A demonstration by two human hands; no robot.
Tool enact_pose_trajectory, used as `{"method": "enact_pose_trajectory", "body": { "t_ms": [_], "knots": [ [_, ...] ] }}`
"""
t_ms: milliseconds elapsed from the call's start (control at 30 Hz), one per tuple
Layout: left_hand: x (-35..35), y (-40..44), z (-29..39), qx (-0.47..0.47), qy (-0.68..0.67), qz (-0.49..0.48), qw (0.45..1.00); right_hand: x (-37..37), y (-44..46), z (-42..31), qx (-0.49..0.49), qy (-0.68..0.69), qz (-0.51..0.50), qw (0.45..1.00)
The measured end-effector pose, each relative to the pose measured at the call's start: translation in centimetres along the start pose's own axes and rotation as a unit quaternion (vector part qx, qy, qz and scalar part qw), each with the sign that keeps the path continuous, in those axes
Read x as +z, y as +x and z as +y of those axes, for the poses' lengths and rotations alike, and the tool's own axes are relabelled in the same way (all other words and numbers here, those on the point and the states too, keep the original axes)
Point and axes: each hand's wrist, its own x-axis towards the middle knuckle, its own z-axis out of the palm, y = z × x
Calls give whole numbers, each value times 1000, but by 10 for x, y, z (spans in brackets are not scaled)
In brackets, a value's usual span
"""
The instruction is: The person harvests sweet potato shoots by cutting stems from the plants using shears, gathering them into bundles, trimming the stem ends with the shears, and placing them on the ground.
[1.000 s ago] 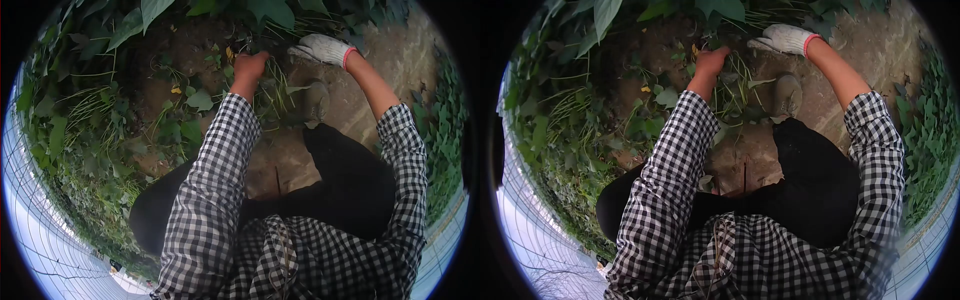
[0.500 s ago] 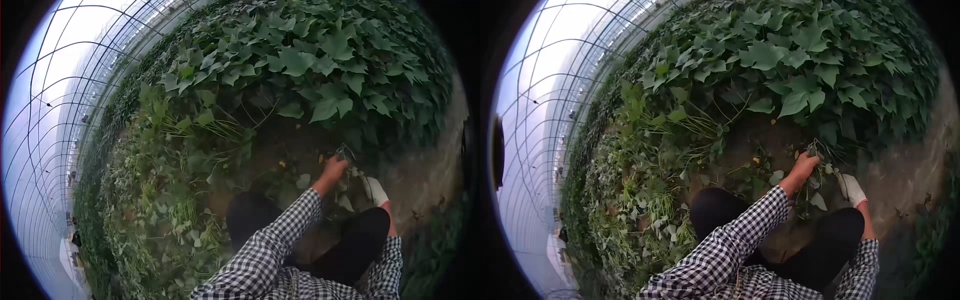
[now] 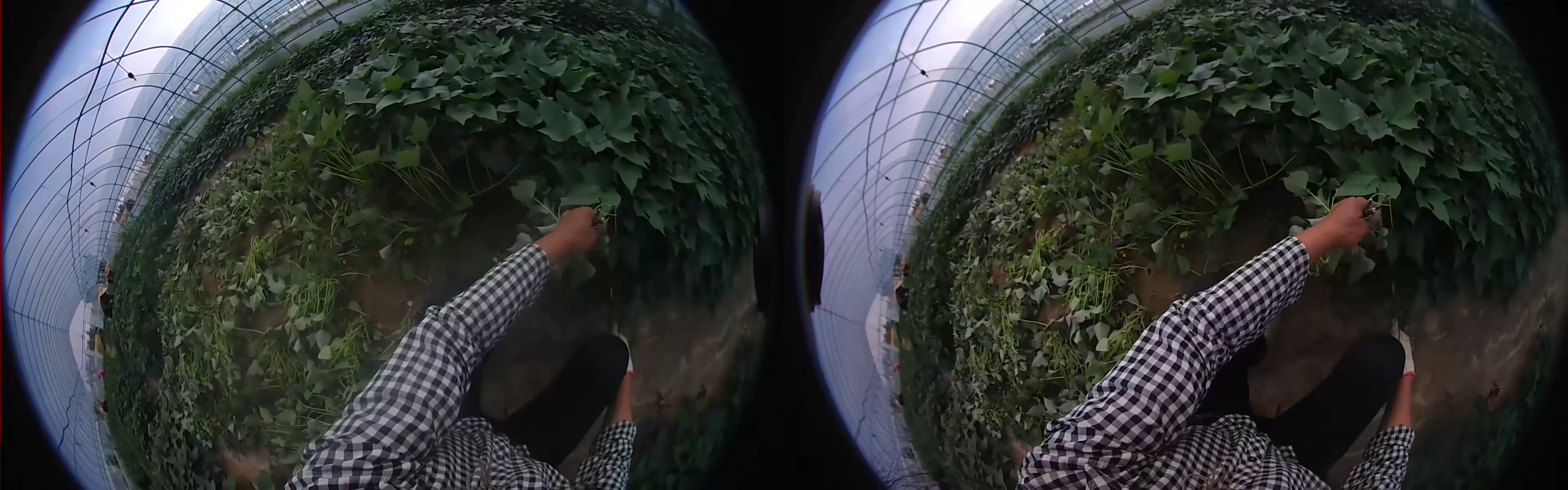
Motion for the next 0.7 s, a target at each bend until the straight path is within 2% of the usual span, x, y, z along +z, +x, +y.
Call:
{"method": "enact_pose_trajectory", "body": {
  "t_ms": [33, 100, 200, 233, 333, 467, 500, 600, 633, 700],
  "knots": [
    [-8, -8, 14, 24, 23, 17, 999, -3, -4, 1, 1, 8, 2, 1000],
    [-17, -17, 19, 119, 178, 117, 970, -2, -1, 4, 3, 20, -1, 1000],
    [-23, -29, 21, 132, 240, 105, 956, 2, 6, 6, 7, 30, -8, 1000],
    [-30, -43, 30, 166, 273, 137, 938, 2, 6, 7, 10, 34, -9, 999],
    [-31, -34, 28, 37, 4, 64, 997, 8, 9, 3, 13, 42, -15, 999],
    [-36, -38, 29, 89, -189, 103, 972, 20, 15, -2, 8, 52, -27, 998],
    [-30, -35, 26, 116, -148, 143, 972, 22, 14, -2, 8, 56, -28, 998],
    [-25, -32, 18, 124, -128, 167, 970, 31, 22, 0, 11, 60, -41, 997],
    [-35, -47, 29, 84, -178, 118, 973, 33, 25, 1, 12, 58, -45, 997],
    [-30, -42, 24, 104, -132, 150, 974, 38, 34, 0, 11, 58, -54, 997]
  ]
}}
